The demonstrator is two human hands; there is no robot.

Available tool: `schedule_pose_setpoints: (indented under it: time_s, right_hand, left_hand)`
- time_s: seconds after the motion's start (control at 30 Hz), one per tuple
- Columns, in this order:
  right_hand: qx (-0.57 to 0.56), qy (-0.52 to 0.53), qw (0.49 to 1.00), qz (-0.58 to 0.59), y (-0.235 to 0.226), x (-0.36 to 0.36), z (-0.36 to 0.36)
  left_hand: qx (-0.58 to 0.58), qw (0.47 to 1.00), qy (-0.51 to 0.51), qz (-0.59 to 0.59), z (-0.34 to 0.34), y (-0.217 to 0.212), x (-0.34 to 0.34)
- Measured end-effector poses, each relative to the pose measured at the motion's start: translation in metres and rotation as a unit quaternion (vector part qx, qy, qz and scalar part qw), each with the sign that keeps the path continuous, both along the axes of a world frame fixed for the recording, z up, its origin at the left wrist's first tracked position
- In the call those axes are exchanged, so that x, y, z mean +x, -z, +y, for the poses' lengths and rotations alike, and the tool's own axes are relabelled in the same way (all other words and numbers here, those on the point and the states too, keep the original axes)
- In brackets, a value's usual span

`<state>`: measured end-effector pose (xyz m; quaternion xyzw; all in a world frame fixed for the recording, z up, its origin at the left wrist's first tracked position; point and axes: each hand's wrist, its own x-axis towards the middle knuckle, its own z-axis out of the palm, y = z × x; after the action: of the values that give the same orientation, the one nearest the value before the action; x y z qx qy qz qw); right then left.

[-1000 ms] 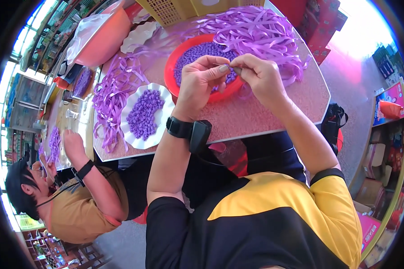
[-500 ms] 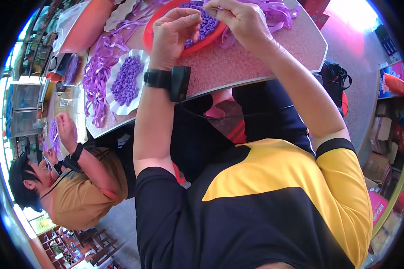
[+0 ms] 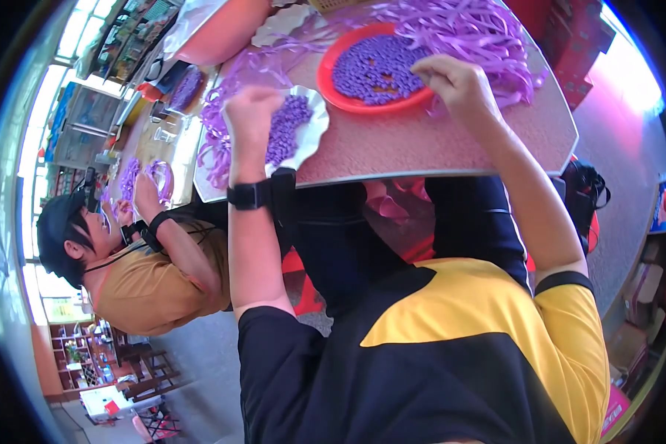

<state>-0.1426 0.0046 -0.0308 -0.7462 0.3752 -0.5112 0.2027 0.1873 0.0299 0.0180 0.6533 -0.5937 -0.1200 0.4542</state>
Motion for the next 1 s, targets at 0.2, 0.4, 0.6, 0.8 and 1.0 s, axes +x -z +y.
schedule_pose_setpoints:
  time_s: [0.2,0.4,0.6,0.8,1.0]
  right_hand:
    - [0.042,-0.029,0.998,0.032,-0.008,0.001,0.012]
    - [0.078,-0.048,0.993,0.079,-0.015,0.004,0.021]
    - [0.042,-0.072,0.994,0.073,-0.016,0.004,0.022]
    - [0.021,-0.076,0.994,0.075,-0.022,-0.002,0.026]
    - [-0.001,-0.083,0.994,0.068,-0.023,-0.004,0.028]
  left_hand:
    - [0.016,0.987,0.052,-0.151,0.007,0.029,0.008]
    - [-0.02,0.963,0.089,-0.252,-0.006,0.041,0.003]
    - [0.03,0.985,0.104,-0.136,-0.01,0.052,0.008]
    - [-0.007,0.975,0.113,-0.191,-0.001,0.039,-0.01]
    - [0.033,0.969,0.109,-0.221,-0.005,0.045,-0.006]
